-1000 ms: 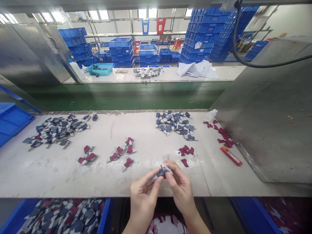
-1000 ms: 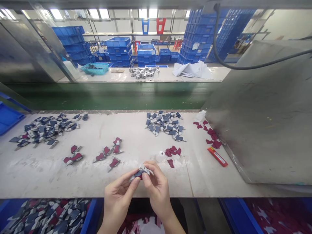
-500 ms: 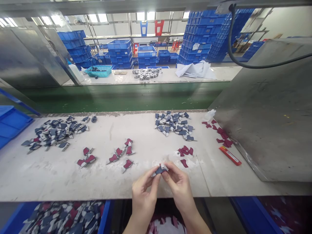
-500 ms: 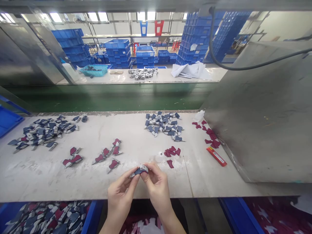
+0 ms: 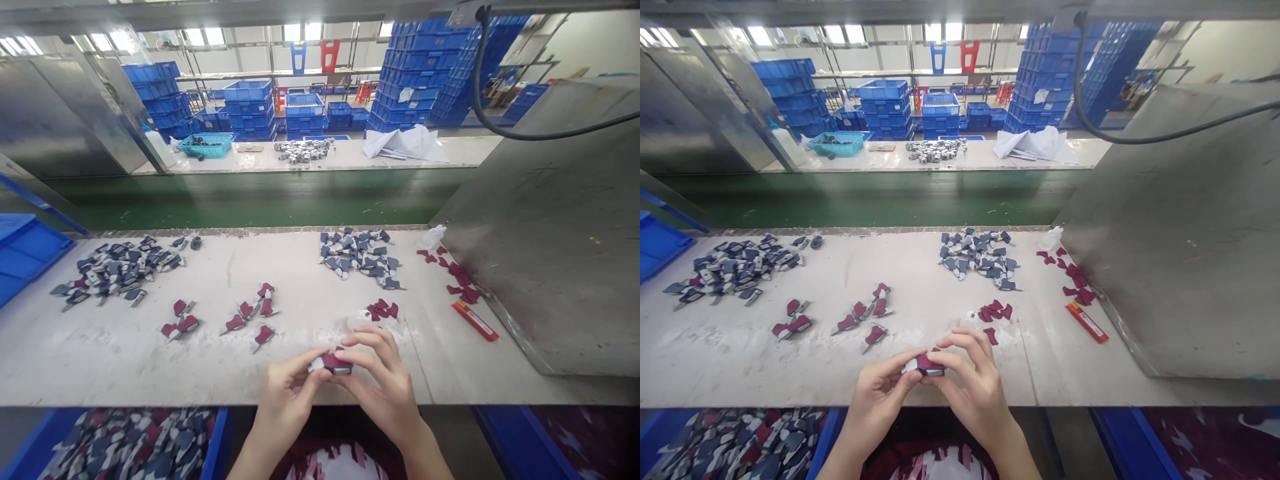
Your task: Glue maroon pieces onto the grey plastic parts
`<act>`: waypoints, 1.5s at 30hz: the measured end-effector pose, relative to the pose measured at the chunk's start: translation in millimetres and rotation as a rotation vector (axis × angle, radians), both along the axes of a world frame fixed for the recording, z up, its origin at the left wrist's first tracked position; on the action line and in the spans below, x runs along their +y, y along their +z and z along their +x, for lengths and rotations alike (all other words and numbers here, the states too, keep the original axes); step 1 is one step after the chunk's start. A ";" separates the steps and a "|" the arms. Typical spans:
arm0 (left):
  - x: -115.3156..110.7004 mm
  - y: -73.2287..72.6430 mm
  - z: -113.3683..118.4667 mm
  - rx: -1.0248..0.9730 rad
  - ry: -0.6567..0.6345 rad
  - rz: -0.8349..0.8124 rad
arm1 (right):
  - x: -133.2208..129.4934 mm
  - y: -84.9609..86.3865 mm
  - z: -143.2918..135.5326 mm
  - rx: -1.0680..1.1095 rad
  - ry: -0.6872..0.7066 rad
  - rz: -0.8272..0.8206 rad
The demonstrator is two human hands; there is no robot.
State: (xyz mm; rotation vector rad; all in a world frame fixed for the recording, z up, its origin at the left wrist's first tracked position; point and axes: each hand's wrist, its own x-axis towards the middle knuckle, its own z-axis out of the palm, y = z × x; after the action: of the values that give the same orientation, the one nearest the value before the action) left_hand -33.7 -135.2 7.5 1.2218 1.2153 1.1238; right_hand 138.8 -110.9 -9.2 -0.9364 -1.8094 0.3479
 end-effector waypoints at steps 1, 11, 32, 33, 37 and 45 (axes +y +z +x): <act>-0.7 1.2 -0.4 -0.022 -0.011 -0.019 | 0.8 0.7 1.3 -0.018 0.018 0.026; 0.4 -1.4 1.8 -0.220 0.038 -0.176 | 4.6 -24.3 2.3 -0.234 -0.090 0.268; 18.1 -18.0 -8.4 -0.206 0.066 -0.352 | 11.6 -33.1 -14.6 -0.078 -0.043 0.417; 19.5 -21.5 -9.4 -0.220 0.068 -0.357 | 12.3 -34.2 -16.3 -0.074 -0.055 0.433; 30.0 -41.8 -14.6 -0.214 0.160 -0.336 | 16.2 -35.5 -30.2 -0.052 -0.122 0.432; 46.1 -65.5 -45.2 0.573 0.260 0.122 | 1.0 -45.2 -27.0 -0.049 -0.529 0.322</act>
State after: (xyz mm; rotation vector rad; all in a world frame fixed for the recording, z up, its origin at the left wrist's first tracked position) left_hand -79.0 -89.1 -58.0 1.5762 1.7972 1.0773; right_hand 111.8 -109.9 -54.4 -1.1477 -1.5267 -0.2908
